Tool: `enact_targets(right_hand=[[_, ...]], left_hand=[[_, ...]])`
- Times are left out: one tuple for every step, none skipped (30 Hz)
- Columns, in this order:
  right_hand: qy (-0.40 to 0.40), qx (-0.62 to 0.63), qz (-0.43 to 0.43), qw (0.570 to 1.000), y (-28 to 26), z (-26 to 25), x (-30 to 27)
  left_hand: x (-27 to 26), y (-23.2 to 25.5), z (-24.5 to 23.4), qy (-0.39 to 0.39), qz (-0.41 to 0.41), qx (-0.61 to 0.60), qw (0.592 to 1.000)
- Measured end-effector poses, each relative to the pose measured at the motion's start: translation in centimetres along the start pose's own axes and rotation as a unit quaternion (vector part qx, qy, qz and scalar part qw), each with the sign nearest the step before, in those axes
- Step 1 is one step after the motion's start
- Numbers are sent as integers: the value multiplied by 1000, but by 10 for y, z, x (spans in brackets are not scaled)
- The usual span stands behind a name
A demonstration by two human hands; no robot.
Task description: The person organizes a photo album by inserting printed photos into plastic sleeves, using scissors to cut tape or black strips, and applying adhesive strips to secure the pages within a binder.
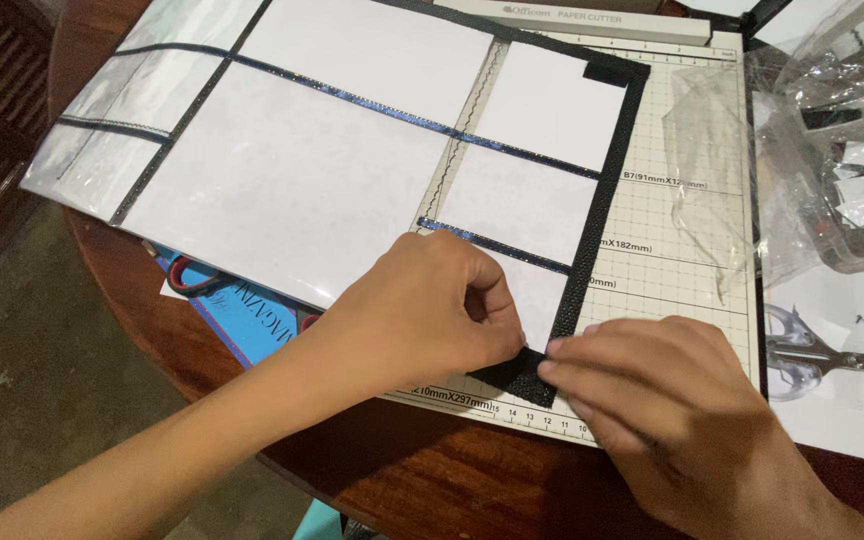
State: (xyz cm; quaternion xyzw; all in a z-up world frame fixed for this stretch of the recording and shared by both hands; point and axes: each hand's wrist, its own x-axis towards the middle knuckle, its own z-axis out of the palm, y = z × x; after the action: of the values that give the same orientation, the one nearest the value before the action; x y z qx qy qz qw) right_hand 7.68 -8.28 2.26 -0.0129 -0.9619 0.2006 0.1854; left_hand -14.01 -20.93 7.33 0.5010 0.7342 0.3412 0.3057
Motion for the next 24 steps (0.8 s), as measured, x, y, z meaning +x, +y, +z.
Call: enact_targets(right_hand=[[-14,3,-17,1000,0,-1,-1],[-25,-7,-17,1000,0,1,-1],[-37,-17,-16,999,0,3,-1],[-48,-27,-16,998,0,5,-1],[-47,-23,-14,999,-1,5,-2],[-46,-22,-12,999,-2,4,-3],[-45,-20,-11,999,-2,4,-3],[-41,-19,-9,999,-2,5,-3],[-38,-19,-7,999,-2,6,-2],[-34,-19,-5,999,-2,6,-2],[-26,-20,-11,999,-3,6,-2],[-18,-22,-17,999,-3,6,-3],[-9,-25,-23,999,-3,5,-3],[-8,-27,-26,999,-3,6,-3],[-6,-30,-28,999,-3,7,-2],[-4,-33,-30,999,-3,7,-1],[-8,-47,-26,999,-3,7,-1],[-13,-60,-22,998,-3,6,-1],[-17,-73,-19,997,-3,6,0],[-10,-64,-24,998,-3,6,0],[-4,-55,-28,998,-2,6,0],[4,-46,-33,998,-2,7,0],[1,-53,-32,998,-3,7,0],[-2,-60,-30,998,-2,7,0]], left_hand=[[1,0,0,-6,-6,4,1000],[2,0,-1,-13,-12,7,1000],[2,0,-1,-17,-20,6,1000],[2,1,-1,-20,-27,5,999],[1,1,-1,-24,-35,4,999],[2,1,-1,-26,-33,8,999],[2,1,-2,-27,-32,12,999],[2,1,-2,-29,-31,16,999],[2,0,-1,-21,-15,22,999],[2,-2,-1,-14,0,27,1000],[1,-3,0,-6,15,32,999],[1,-4,0,-7,19,32,999],[0,-6,0,-8,23,32,999],[0,-7,1,-10,27,32,999],[-1,-8,1,-9,24,29,999],[-1,-9,1,-9,21,26,999],[-1,-9,2,-9,19,23,1000],[-2,-10,2,-8,23,27,999],[-3,-10,3,-6,28,32,999],[-3,-10,3,-5,32,36,999],[-3,-9,4,-10,29,36,999],[-3,-9,3,-15,26,36,999],[-4,-9,3,-20,23,36,999],[-4,-10,2,-23,18,26,999]])
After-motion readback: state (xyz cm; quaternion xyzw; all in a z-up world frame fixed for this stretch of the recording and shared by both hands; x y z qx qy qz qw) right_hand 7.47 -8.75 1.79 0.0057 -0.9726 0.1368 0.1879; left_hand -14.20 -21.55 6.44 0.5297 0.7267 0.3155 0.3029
